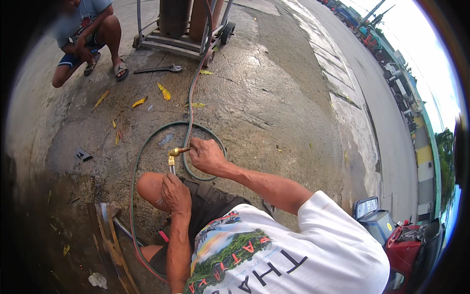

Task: The person adjusts a brass torch nozzle connected to hoses, then ignites the torch and uses it to cut a metal bar resting on a wooden support. Sparks are visible as the torch is applied to the metal.

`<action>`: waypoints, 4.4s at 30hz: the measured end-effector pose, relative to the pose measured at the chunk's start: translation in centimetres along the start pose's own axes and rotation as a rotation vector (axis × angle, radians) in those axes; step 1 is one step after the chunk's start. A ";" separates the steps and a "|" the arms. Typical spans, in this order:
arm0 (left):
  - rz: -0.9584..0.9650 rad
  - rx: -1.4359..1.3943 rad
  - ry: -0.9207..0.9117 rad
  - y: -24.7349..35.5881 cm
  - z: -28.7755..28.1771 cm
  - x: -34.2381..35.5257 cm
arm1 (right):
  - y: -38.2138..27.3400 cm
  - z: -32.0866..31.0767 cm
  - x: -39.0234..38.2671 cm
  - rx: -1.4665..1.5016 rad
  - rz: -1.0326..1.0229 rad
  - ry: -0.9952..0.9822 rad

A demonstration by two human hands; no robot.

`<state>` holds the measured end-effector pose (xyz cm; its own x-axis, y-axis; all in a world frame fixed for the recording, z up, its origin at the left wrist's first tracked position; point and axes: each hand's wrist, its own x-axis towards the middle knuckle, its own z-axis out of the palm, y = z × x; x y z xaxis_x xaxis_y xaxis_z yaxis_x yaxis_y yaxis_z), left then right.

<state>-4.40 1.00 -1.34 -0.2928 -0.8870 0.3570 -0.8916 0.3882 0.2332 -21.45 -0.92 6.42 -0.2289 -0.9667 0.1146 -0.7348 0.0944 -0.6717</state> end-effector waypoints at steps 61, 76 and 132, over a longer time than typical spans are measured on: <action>0.045 -0.015 0.010 -0.9 -0.6 -1.5 | 0.1 -4.6 1.0 -0.727 -0.650 -0.499; 0.093 0.185 0.085 -0.7 -0.3 -2.0 | 4.1 0.0 0.2 1.082 1.031 -0.324; 0.008 -0.043 0.036 -2.6 -0.3 -2.3 | 1.2 0.0 -2.6 0.103 0.059 -0.191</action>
<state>-1.31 2.14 -2.53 -0.2863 -0.8749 0.3907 -0.8736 0.4058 0.2687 -21.78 1.70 5.35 -0.1375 -0.9886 -0.0608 -0.6527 0.1366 -0.7452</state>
